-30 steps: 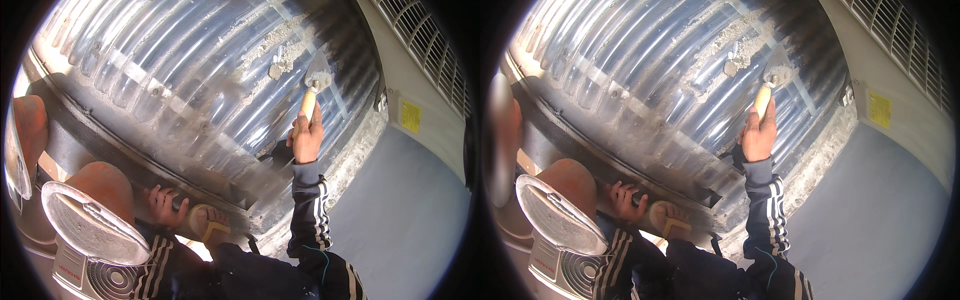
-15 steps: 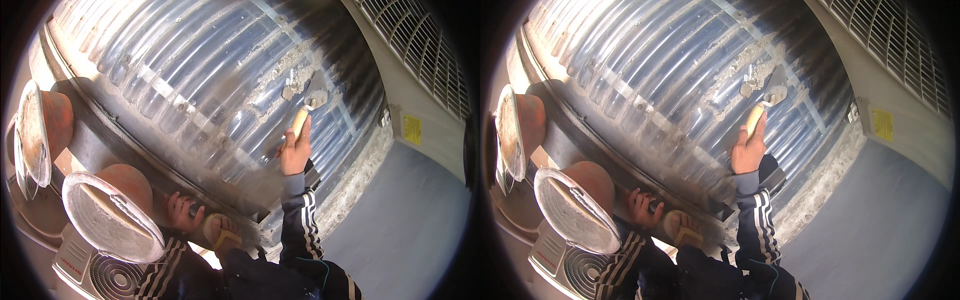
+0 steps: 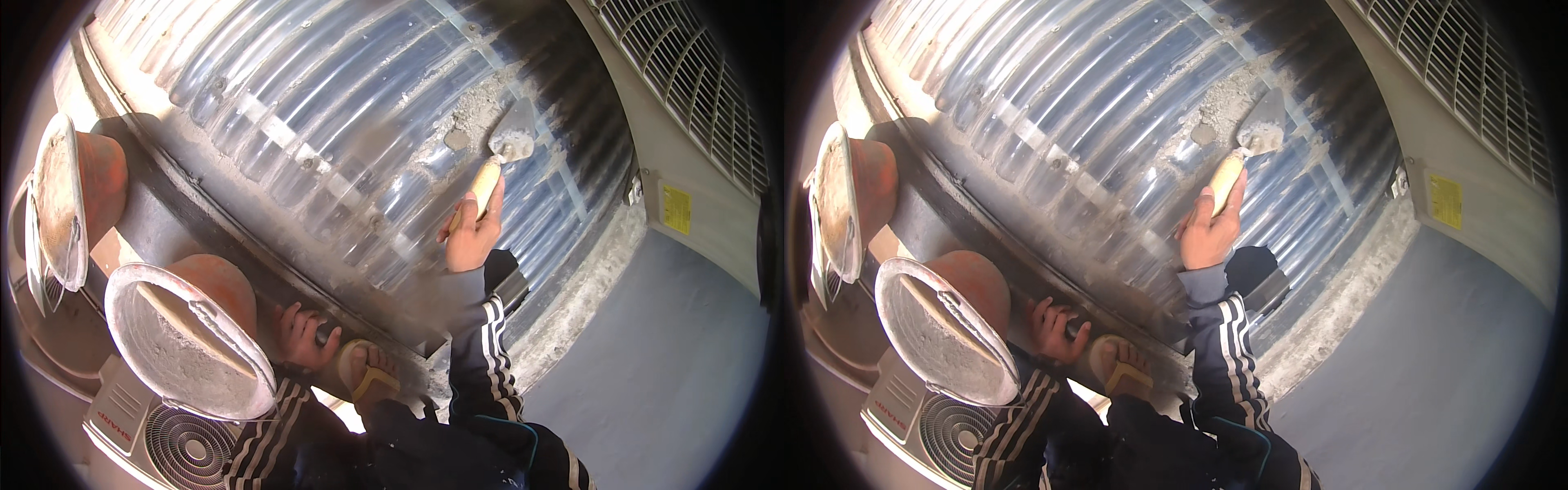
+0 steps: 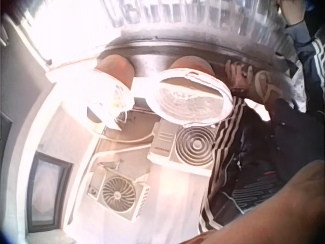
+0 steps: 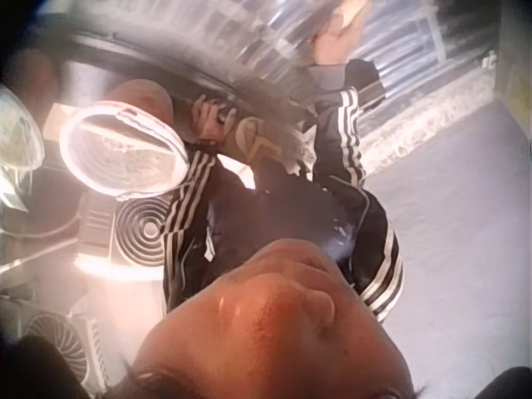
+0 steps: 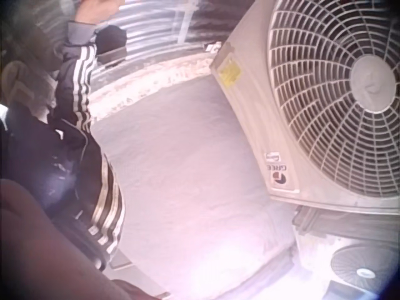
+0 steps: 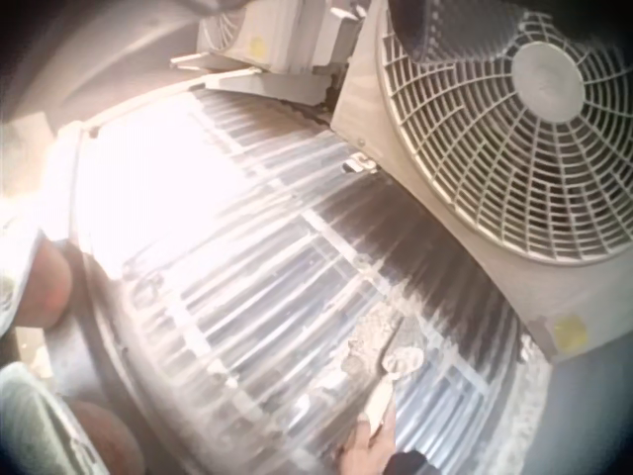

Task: The person positions a wooden plank over air conditioning units and then uses a trowel to scoop and apply cement onto a corrugated plastic roof section.

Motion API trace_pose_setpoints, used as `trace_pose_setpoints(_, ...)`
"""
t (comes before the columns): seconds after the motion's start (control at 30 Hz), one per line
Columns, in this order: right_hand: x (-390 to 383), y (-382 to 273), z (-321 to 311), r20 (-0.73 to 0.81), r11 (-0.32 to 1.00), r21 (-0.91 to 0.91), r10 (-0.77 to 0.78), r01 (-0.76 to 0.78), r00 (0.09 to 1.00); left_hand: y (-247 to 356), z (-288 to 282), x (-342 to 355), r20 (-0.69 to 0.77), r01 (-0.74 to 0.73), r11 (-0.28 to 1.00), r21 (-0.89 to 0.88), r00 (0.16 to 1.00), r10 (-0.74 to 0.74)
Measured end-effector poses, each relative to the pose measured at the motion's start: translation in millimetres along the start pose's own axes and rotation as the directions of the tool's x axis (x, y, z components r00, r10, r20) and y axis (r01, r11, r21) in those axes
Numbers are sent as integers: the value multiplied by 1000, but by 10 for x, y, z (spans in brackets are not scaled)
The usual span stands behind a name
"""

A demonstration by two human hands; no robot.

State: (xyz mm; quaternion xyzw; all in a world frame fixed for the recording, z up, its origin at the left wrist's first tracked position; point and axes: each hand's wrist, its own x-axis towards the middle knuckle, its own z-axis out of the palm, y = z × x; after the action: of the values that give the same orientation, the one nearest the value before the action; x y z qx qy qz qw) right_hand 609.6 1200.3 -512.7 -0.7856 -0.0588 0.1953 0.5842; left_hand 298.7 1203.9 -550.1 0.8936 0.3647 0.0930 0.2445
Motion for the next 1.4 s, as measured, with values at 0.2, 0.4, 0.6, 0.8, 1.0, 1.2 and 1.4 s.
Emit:
trace_pose_setpoints(0.2, 408, 17, -114, -145, 994, -57, 82, -91, 986, 36, 87, 11, 6, -33, 999, -28, 999, 34)
trace_pose_setpoints(0.4, 326, 0, 178, -1, 951, 289, 112, -107, 994, -16, 63, -48, 53, 11, 999, -38, 999, -9)
trace_pose_setpoints(0.6, 248, -38, 66, -70, 964, 258, 83, -63, 994, 5, 40, -77, 45, 41, 996, -81, 998, -37)
trace_pose_setpoints(0.8, 543, 78, 53, -95, 954, 279, 136, -105, 986, 1, 41, -90, -2, 36, 991, -129, 999, -37)
trace_pose_setpoints(1.0, 449, 14, 96, -23, 971, 236, 38, -31, 999, -43, -14, -82, -34, 26, 989, -143, 999, -32)
trace_pose_setpoints(1.2, 558, 86, -35, -121, 979, 182, 113, -90, 986, -11, 26, 11, -81, -45, 981, -186, 996, 31)
trace_pose_setpoints(1.4, 171, 16, 43, 96, 985, 145, 82, -95, 992, 8, -64, -5, -69, -19, 991, -130, 998, 10)
